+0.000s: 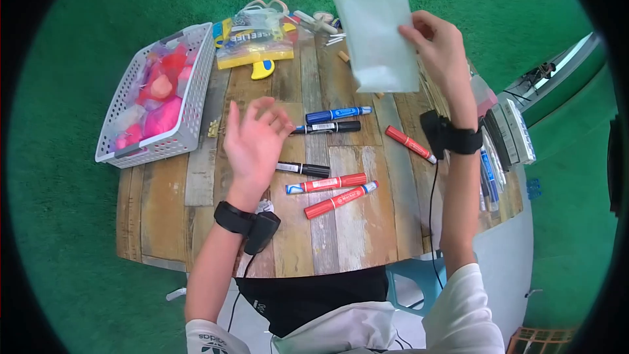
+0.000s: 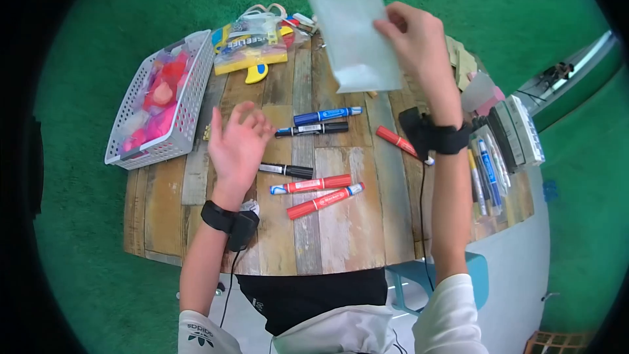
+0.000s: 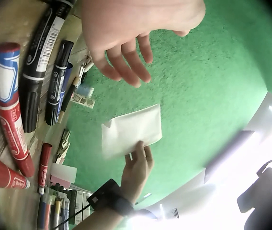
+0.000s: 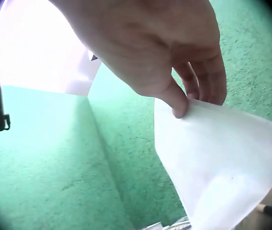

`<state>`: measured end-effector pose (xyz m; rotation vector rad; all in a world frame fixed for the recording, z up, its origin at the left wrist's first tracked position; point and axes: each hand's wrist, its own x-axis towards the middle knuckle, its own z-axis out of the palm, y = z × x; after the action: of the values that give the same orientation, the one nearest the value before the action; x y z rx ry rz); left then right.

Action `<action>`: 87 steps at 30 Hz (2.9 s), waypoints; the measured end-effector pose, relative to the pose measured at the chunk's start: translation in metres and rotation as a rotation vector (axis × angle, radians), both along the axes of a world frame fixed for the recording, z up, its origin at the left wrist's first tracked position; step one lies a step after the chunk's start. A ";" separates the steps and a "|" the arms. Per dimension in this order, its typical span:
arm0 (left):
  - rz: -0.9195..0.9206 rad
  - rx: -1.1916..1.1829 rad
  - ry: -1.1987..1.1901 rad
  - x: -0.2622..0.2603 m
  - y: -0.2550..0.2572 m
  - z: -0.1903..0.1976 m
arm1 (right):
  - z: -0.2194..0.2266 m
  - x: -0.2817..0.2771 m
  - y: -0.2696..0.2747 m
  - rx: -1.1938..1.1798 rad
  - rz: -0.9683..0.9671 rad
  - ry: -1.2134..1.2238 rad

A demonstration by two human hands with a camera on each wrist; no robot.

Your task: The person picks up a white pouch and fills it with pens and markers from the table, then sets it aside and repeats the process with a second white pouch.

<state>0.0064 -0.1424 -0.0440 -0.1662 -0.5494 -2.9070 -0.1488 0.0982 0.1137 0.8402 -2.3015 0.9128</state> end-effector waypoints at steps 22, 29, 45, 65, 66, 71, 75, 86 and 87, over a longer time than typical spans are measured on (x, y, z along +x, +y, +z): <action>0.060 -0.127 -0.077 0.001 0.000 0.003 | 0.023 0.017 0.041 -0.170 -0.188 0.159; 0.033 -0.129 -0.047 0.002 -0.003 0.000 | 0.024 0.024 0.036 -0.159 -0.170 0.339; 0.040 -0.107 -0.065 0.002 -0.001 0.003 | 0.028 0.048 0.011 -0.207 -0.180 0.381; 0.077 -0.237 -0.018 0.007 0.021 0.019 | -0.045 0.087 -0.068 0.078 0.609 -0.370; 0.072 -0.286 -0.034 0.009 0.024 0.023 | -0.049 0.088 -0.071 0.026 0.663 -0.339; 0.123 -0.404 -0.057 0.017 0.014 0.006 | -0.065 0.080 -0.082 0.012 0.818 -0.193; 0.192 -0.400 -0.122 0.020 0.020 0.009 | -0.069 0.091 -0.082 0.018 0.670 -0.134; 0.115 -0.724 -0.071 0.022 0.029 0.014 | -0.076 0.090 -0.080 0.086 0.596 -0.180; 0.135 -0.708 -0.081 0.022 0.028 0.013 | -0.074 0.091 -0.081 0.073 0.649 -0.272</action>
<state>0.0285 -0.1146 -0.0308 -0.0937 -1.5138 -2.4706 -0.0574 0.0175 0.0397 1.6371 -2.3226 1.2778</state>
